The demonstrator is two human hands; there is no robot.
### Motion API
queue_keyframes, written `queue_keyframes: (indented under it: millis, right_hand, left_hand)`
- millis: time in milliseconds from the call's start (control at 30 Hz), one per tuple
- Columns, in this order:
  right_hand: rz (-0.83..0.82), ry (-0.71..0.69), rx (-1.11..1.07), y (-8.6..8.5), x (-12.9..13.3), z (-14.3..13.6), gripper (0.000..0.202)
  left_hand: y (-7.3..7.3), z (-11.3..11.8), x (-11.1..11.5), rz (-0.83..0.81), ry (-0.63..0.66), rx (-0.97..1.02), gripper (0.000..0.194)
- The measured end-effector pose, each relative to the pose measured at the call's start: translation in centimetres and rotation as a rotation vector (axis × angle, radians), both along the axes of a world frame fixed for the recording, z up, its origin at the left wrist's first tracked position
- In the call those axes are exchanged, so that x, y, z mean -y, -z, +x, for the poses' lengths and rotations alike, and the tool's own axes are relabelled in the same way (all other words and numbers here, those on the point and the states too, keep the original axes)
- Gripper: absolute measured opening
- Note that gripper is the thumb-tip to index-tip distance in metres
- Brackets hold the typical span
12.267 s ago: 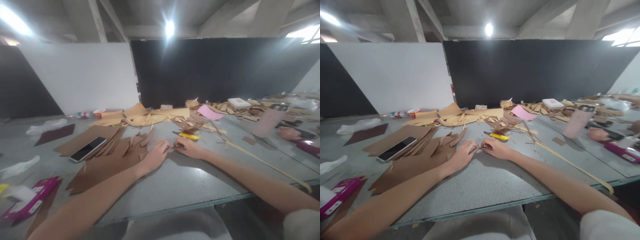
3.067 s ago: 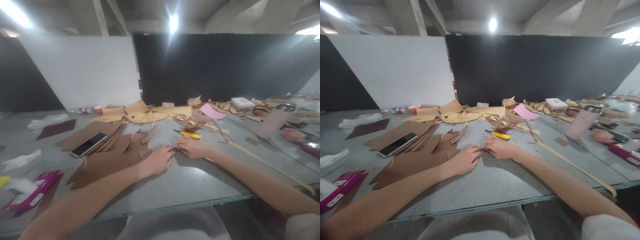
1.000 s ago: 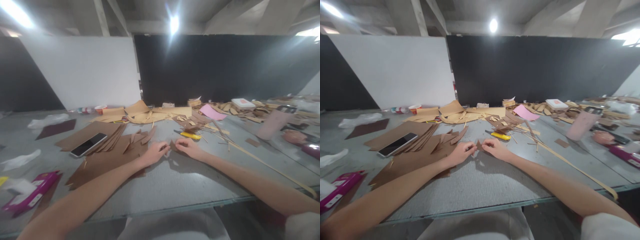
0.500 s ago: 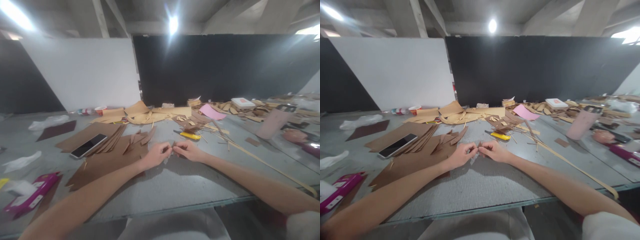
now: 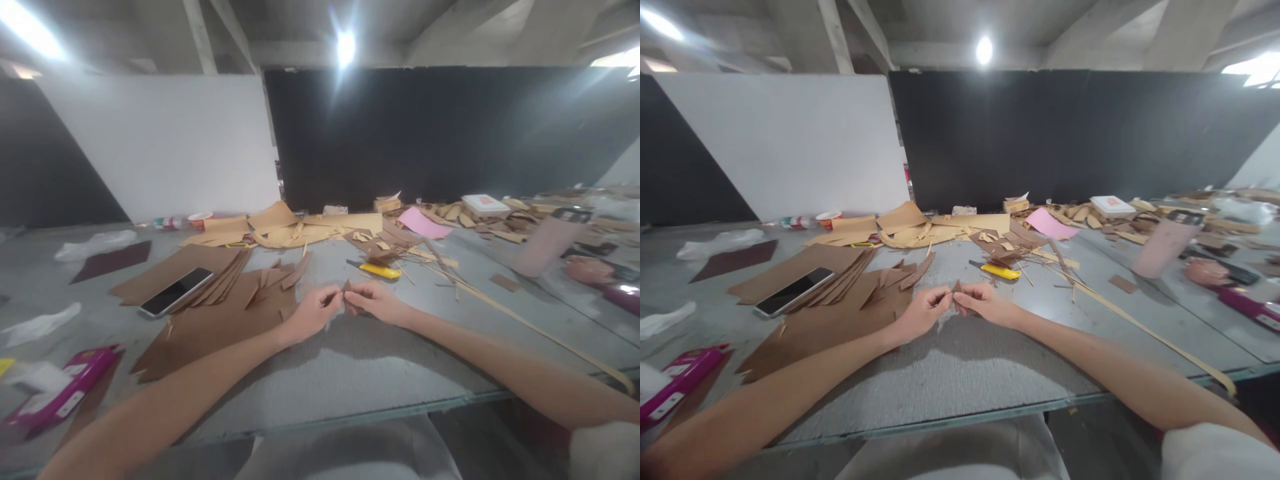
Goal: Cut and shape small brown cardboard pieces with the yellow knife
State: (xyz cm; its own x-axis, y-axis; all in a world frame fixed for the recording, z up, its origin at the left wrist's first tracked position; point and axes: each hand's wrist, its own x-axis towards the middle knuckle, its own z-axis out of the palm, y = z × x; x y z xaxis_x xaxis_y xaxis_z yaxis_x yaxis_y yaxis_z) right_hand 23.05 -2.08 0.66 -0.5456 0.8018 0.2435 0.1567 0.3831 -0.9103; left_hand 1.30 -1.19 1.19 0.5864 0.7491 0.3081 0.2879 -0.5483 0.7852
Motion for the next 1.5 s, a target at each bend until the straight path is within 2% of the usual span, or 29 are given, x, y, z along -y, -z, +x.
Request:
queue_keyframes:
  millis: [300,533,900,967,1133,1300,1433,1500]
  right_hand:
    - [0.009,0.043,0.103,0.6,-0.3,0.2,0.055]
    - [0.024,0.060,0.104,0.4,-0.5,0.1,0.058]
    - [0.088,0.105,0.167,0.5,-0.4,0.3,0.053]
    - [0.118,0.145,0.151,0.8,-0.6,0.2,0.048]
    - [0.293,0.321,-0.041,1.3,-1.1,0.3,0.035]
    - [0.371,0.284,0.034,1.6,-1.1,0.5,0.026]
    - [0.358,0.313,-0.015,1.9,-1.1,0.4,0.030]
    - [0.391,0.304,0.000,1.8,-1.0,0.3,0.026]
  left_hand:
    - [1.1,0.0,-0.5,0.017,0.008,0.009,0.037]
    - [1.6,-0.1,-0.8,0.024,-0.045,0.043,0.040]
    - [1.5,0.0,-0.8,0.024,-0.081,0.054,0.040]
    - [1.5,0.0,-0.8,0.030,-0.090,0.065,0.042]
    - [1.9,-0.1,-1.0,0.010,-0.101,0.076,0.047]
    - [2.1,-0.1,-1.0,-0.033,-0.112,0.071,0.049]
    - [1.9,-0.1,-1.1,-0.034,-0.132,0.049,0.049]
    - [1.8,-0.1,-1.1,-0.015,-0.136,0.039,0.047]
